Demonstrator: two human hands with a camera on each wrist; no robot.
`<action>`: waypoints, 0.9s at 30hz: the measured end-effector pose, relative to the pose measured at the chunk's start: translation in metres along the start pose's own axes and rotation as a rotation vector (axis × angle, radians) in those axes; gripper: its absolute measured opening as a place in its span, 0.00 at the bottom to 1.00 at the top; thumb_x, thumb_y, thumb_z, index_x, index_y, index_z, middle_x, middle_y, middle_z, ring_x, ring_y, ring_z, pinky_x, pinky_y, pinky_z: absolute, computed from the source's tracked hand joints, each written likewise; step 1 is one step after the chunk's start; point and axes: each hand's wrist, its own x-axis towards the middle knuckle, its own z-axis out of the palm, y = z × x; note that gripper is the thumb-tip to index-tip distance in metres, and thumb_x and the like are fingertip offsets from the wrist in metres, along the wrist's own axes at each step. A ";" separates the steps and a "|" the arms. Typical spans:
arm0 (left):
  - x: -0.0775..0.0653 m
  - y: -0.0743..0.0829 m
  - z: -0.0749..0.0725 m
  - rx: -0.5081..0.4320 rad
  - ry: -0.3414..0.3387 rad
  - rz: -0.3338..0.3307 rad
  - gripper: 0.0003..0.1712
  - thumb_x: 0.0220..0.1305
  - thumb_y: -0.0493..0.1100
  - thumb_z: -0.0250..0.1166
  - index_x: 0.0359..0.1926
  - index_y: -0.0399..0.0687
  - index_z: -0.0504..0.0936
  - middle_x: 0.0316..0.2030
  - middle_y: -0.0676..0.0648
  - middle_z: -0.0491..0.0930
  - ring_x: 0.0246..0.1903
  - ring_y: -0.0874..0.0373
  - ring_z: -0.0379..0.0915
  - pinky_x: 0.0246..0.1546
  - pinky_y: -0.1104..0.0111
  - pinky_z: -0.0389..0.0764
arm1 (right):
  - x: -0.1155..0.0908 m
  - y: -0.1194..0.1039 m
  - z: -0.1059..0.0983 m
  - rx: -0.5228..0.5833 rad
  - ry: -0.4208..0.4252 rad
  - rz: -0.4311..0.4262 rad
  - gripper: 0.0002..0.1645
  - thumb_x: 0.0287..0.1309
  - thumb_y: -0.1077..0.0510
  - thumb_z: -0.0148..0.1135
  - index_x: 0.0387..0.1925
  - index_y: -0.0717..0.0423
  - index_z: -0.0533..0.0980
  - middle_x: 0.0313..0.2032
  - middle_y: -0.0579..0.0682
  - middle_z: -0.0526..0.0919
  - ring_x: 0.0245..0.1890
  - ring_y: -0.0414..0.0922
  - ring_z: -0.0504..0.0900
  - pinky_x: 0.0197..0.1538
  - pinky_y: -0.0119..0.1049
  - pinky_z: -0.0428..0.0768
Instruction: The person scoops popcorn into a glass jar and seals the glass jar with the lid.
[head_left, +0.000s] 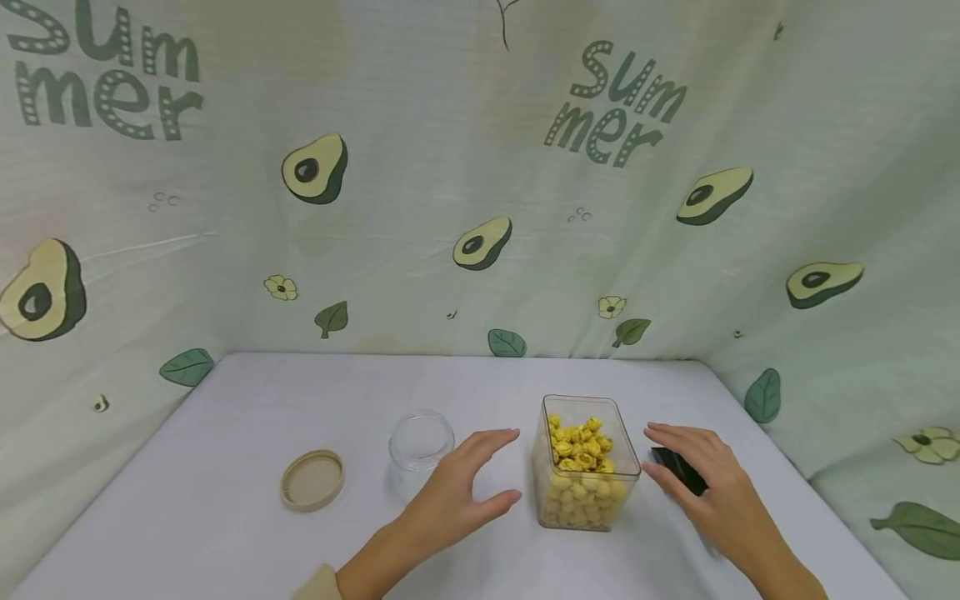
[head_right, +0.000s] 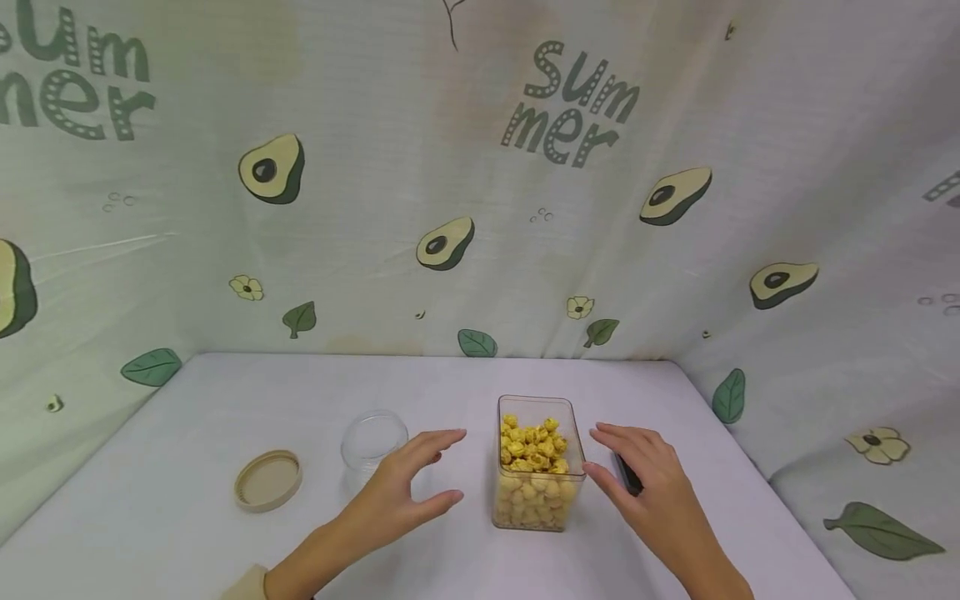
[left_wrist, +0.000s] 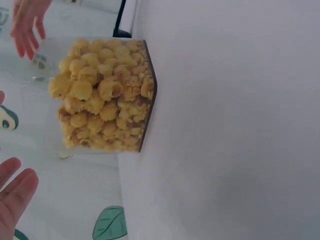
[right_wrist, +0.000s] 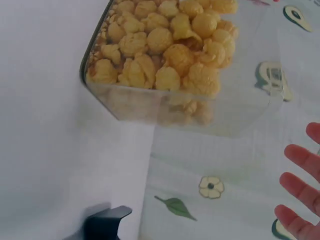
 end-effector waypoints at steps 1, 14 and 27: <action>0.001 -0.002 0.003 -0.052 0.003 -0.017 0.35 0.56 0.44 0.68 0.64 0.54 0.66 0.59 0.51 0.70 0.58 0.56 0.68 0.56 0.63 0.76 | -0.003 0.003 0.000 0.006 0.014 0.019 0.28 0.44 0.62 0.71 0.51 0.48 0.77 0.49 0.50 0.80 0.53 0.26 0.64 0.55 0.07 0.53; 0.015 -0.013 0.037 -0.431 -0.001 -0.180 0.39 0.55 0.45 0.69 0.66 0.50 0.63 0.61 0.41 0.65 0.58 0.43 0.66 0.56 0.64 0.76 | -0.043 0.054 -0.006 -0.072 -0.353 0.566 0.37 0.58 0.43 0.60 0.59 0.64 0.66 0.55 0.68 0.69 0.48 0.61 0.71 0.44 0.56 0.78; 0.023 -0.017 0.057 -0.480 0.047 -0.244 0.36 0.54 0.46 0.69 0.64 0.52 0.66 0.59 0.43 0.67 0.55 0.47 0.68 0.51 0.63 0.79 | -0.060 0.085 0.006 -0.041 -0.582 0.844 0.55 0.44 0.36 0.67 0.55 0.78 0.60 0.39 0.66 0.76 0.37 0.53 0.76 0.38 0.47 0.78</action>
